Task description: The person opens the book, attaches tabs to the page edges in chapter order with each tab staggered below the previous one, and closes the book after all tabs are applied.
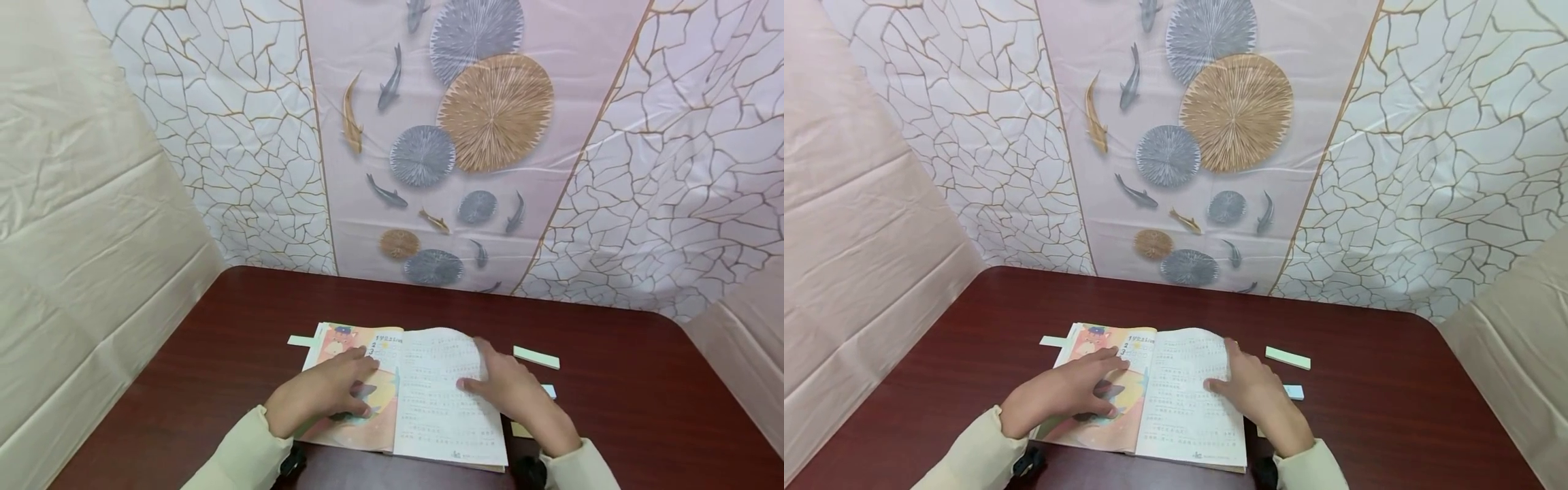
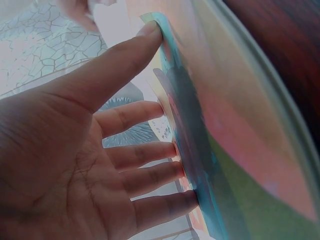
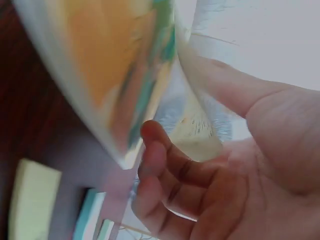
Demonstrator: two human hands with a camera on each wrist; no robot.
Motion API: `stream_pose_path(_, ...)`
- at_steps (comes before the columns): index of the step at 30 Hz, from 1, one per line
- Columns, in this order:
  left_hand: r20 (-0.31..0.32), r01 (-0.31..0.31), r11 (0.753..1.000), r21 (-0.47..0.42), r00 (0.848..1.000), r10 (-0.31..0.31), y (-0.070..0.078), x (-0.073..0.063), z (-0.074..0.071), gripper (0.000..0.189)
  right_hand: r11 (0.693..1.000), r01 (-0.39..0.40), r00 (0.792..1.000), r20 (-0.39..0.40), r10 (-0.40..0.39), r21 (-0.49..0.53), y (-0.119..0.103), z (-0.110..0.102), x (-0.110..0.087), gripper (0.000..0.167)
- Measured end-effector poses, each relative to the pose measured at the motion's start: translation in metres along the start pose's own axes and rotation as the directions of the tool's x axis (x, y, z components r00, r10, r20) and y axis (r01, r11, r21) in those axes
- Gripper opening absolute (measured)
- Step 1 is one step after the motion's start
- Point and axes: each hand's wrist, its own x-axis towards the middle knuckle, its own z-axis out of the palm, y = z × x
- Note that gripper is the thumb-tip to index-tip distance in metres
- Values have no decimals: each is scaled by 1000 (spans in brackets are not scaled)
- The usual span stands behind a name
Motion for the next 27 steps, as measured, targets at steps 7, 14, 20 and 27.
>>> stream_pose_path(7,4,4,1000,-26,1000,-4,-2,-1,1,35,916,152,985,-138,-107,370,-10,-16,-19,94)
stream_pose_path(14,9,25,1000,18,1000,-26,-8,-3,-1,46,471,148,989,-120,-89,870,-32,1,-27,48)
stream_pose_path(20,1,3,999,-54,1000,-3,-23,2,-8,55,687,179,969,-7,-246,704,-42,35,-21,43)
stream_pose_path(27,-130,-74,984,-161,990,53,-36,5,-19,46,800,336,897,91,-433,497,-47,52,-25,55)
